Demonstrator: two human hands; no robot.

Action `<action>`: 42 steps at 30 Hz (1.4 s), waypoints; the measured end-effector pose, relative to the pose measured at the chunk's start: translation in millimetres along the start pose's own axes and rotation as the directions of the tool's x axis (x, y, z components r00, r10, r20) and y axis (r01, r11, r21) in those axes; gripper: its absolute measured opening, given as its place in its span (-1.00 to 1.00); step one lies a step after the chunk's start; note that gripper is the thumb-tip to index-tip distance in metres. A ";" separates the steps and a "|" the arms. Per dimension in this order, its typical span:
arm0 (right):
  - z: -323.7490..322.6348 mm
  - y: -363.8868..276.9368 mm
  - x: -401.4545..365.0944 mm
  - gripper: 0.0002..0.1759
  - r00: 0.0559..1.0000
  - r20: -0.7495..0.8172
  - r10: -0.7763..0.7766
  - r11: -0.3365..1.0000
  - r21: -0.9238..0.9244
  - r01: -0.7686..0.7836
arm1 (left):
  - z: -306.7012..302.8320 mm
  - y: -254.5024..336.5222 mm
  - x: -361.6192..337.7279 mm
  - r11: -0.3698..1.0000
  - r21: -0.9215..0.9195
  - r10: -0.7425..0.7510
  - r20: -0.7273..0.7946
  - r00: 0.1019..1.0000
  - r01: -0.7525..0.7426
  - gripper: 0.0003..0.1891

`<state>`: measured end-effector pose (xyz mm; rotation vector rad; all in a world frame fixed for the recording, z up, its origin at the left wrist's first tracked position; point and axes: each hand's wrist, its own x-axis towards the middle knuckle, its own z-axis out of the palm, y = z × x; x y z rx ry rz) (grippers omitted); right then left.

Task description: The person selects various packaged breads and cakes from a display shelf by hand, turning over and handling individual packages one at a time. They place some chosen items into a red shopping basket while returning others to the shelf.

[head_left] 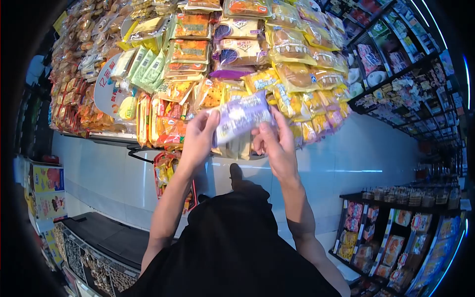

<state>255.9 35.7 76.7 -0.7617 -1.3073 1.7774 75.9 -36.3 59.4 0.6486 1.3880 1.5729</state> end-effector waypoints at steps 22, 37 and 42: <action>-69.6 -26.0 56.3 -0.78 0.912 0.283 -0.296 0.851 -0.356 0.387 | 38.9 -17.6 133.4 0.909 0.410 0.066 -0.334 0.940 0.082 -0.62; -81.1 -39.6 35.5 -0.34 0.978 0.126 -0.167 0.949 -0.250 0.194 | 60.0 28.4 55.5 0.917 0.318 0.334 -0.281 0.900 -0.241 -0.66; -111.9 -38.9 35.9 -0.22 0.958 -0.055 -0.283 0.917 -0.308 0.253 | 114.3 30.0 24.0 0.876 0.465 0.133 0.022 0.991 -0.127 -0.60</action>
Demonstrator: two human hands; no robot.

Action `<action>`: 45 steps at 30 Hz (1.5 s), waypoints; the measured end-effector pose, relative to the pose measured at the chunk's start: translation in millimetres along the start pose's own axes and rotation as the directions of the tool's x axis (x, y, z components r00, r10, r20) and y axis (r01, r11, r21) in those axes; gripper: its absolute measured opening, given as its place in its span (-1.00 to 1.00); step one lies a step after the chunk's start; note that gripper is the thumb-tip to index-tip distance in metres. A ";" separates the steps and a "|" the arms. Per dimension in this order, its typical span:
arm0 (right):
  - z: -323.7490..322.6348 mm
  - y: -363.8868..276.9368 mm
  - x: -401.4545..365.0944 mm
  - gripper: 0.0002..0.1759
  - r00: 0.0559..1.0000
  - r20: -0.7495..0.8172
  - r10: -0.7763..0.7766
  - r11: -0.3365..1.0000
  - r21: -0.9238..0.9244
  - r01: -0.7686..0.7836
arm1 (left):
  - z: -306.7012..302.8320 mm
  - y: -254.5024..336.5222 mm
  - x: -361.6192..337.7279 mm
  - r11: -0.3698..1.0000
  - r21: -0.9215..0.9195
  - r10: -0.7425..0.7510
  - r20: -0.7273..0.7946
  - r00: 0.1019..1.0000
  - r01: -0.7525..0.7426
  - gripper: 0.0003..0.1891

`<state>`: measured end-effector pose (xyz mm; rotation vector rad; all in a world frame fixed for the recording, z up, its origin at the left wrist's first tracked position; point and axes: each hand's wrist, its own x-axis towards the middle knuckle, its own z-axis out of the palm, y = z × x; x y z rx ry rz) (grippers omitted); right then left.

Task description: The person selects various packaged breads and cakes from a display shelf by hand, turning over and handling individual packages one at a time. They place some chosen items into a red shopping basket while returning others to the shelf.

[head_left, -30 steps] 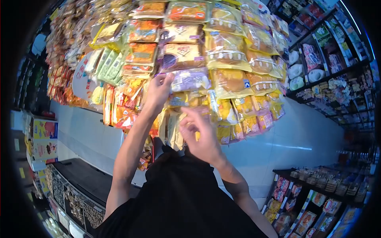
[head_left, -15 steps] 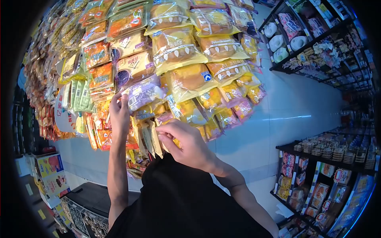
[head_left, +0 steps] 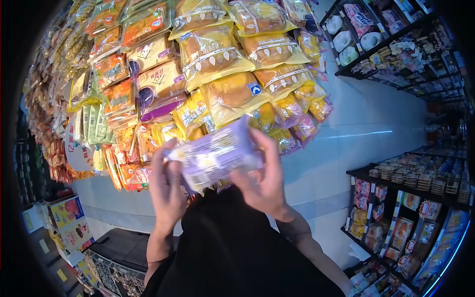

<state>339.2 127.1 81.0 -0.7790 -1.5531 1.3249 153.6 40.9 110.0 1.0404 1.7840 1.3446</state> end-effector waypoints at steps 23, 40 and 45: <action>-68.4 -17.5 14.5 -0.59 0.899 -0.305 0.314 0.941 0.229 -0.250 | 77.6 23.5 62.2 0.554 0.303 0.564 0.548 0.617 -0.775 -0.31; -89.6 17.5 44.2 -0.45 0.966 -0.254 0.044 0.929 -0.346 -0.133 | 88.1 47.6 64.9 0.689 -0.359 -0.401 0.535 0.744 0.630 -0.54; -89.6 13.8 49.8 -0.45 0.980 -0.191 0.047 0.826 -0.545 -0.145 | 62.1 32.6 45.1 0.968 -0.093 -0.168 0.447 0.878 0.232 -0.54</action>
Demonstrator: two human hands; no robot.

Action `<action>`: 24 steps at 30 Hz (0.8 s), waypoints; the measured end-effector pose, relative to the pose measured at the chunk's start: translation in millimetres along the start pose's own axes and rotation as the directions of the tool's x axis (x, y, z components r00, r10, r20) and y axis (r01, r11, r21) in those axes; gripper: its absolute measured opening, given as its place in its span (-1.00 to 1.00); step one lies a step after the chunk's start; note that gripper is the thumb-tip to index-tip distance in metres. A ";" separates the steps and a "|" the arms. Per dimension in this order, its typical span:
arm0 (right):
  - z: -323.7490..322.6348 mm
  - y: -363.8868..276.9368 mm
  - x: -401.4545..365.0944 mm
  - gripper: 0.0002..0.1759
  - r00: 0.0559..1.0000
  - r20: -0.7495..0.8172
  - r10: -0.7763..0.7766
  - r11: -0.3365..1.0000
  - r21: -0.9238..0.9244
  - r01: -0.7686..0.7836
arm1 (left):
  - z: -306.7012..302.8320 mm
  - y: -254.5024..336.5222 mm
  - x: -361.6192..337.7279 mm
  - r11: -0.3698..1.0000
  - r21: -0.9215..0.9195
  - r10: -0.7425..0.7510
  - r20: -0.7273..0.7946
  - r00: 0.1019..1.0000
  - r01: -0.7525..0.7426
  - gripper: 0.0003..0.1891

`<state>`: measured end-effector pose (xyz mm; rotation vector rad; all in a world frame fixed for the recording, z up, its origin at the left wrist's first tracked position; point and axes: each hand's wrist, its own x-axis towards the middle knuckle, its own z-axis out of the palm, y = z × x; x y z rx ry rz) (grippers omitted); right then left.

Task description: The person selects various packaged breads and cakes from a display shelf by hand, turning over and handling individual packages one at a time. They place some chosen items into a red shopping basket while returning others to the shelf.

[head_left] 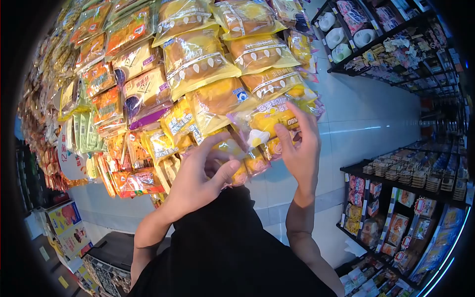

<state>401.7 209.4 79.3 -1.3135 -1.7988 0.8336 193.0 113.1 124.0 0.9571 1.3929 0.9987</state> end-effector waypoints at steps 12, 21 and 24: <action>7.2 -1.0 -4.3 0.03 0.966 0.126 -0.226 0.883 -0.392 0.258 | -4.8 -28.9 -16.9 0.868 0.429 0.316 -0.086 0.945 -0.251 -0.73; 11.3 -8.3 -2.3 -0.10 0.929 0.238 -0.282 0.916 -0.220 0.334 | -6.3 -48.4 -12.6 0.602 0.731 0.569 -0.109 0.815 -0.322 -0.41; 9.7 -8.8 2.3 -0.14 0.911 0.283 -0.299 0.911 -0.199 0.361 | -5.0 -55.7 -12.9 0.599 0.730 0.533 -0.056 0.844 -0.330 -0.26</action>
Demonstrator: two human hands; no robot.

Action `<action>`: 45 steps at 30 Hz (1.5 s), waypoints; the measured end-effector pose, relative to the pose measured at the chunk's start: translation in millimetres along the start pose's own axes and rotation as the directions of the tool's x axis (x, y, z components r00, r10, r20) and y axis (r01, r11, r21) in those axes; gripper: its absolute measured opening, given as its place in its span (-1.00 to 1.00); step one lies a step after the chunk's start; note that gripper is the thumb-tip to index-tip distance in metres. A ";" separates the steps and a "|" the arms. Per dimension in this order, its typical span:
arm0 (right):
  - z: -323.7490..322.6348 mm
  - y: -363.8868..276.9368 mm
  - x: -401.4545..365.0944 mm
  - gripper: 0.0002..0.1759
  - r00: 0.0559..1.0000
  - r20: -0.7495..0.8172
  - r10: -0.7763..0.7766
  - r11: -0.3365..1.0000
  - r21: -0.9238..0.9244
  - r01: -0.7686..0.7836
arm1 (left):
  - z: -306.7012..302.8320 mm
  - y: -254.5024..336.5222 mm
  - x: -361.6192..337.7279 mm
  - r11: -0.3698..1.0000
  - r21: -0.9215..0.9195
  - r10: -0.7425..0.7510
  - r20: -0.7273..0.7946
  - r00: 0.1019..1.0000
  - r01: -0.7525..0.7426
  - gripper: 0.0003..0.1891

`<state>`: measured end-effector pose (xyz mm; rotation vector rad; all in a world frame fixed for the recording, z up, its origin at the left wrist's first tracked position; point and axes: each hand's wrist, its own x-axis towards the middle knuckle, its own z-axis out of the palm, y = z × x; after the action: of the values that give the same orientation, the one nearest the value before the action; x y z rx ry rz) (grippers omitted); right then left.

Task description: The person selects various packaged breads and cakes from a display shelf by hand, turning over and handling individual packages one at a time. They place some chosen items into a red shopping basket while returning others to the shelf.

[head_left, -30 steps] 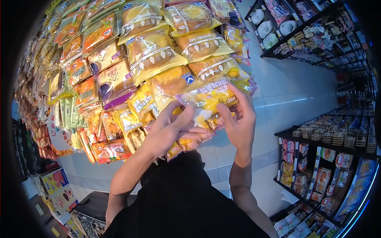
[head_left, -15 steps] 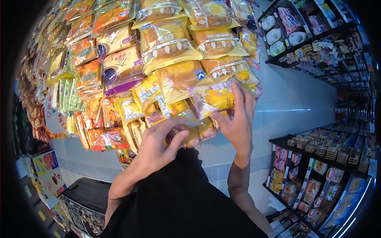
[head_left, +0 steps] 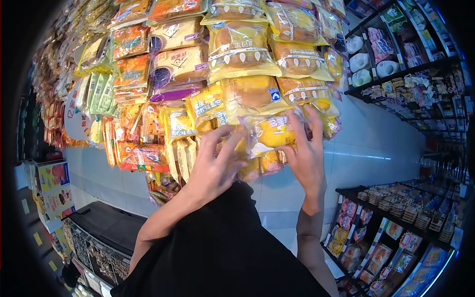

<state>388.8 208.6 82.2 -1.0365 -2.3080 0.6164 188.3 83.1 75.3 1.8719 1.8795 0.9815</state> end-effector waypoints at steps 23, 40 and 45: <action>16.7 -12.5 -1.9 -0.10 0.985 0.128 -0.118 0.977 -0.162 0.138 | 21.2 1.4 4.0 0.999 0.046 0.033 -0.161 0.986 -0.026 -0.28; 21.7 2.0 -16.5 -0.30 0.984 -0.134 -0.115 0.978 -0.187 0.089 | 15.4 10.1 13.9 0.964 0.244 0.133 -0.080 0.988 -0.110 -0.30; 8.0 -8.2 -30.6 -0.34 0.989 -0.148 -0.011 0.994 -0.106 -0.004 | -48.5 -30.4 -28.0 0.973 0.196 0.188 -0.356 0.916 -0.123 -0.53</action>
<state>396.6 178.4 72.5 -1.0884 -2.2312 0.4045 136.5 46.9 83.3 2.0778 2.1060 1.3505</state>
